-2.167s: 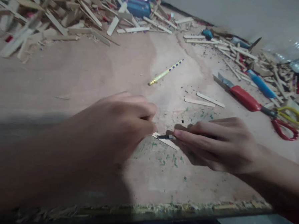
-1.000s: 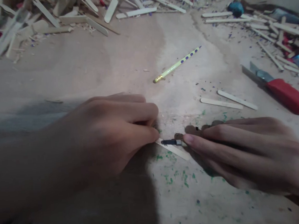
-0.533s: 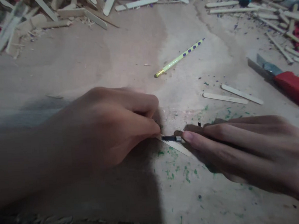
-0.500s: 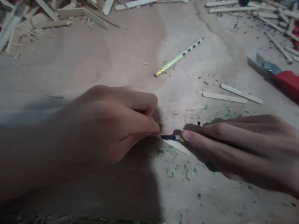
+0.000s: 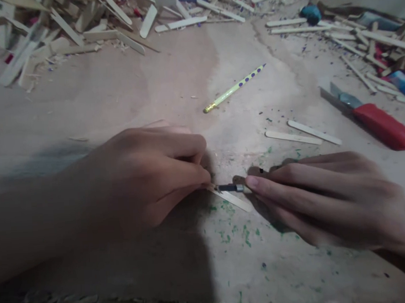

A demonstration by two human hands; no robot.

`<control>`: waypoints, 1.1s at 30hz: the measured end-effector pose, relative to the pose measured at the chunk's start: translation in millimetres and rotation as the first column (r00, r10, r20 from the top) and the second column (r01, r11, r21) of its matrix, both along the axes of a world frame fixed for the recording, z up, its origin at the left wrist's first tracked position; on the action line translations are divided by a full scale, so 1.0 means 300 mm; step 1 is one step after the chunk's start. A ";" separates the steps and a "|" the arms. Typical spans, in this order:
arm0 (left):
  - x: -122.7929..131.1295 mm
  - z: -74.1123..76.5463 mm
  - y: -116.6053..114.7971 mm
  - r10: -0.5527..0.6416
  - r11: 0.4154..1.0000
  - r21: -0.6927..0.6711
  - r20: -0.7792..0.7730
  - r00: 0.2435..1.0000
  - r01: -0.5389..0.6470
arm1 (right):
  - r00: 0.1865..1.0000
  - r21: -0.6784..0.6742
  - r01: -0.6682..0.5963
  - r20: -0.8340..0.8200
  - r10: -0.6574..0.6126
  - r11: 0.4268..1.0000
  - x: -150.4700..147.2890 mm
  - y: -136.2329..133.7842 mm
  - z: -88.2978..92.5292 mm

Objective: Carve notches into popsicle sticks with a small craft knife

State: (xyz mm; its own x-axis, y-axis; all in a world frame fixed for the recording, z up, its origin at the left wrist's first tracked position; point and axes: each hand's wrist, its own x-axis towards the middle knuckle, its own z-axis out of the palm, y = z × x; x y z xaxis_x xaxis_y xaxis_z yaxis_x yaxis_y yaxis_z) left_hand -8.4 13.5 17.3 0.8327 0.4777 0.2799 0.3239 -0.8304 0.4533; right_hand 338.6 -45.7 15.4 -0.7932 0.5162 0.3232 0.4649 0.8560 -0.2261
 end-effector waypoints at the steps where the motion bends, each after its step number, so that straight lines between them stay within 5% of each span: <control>1: -0.001 0.001 -0.002 0.002 1.000 -0.002 -0.013 1.000 -0.002 | 1.000 -0.013 -0.006 0.006 0.007 1.000 -0.001 0.000 0.004; 33: -0.015 0.004 -0.003 -0.019 0.999 0.032 -0.041 0.999 0.020 | 0.999 -0.075 -0.037 0.018 0.038 0.996 0.001 -0.012 -0.001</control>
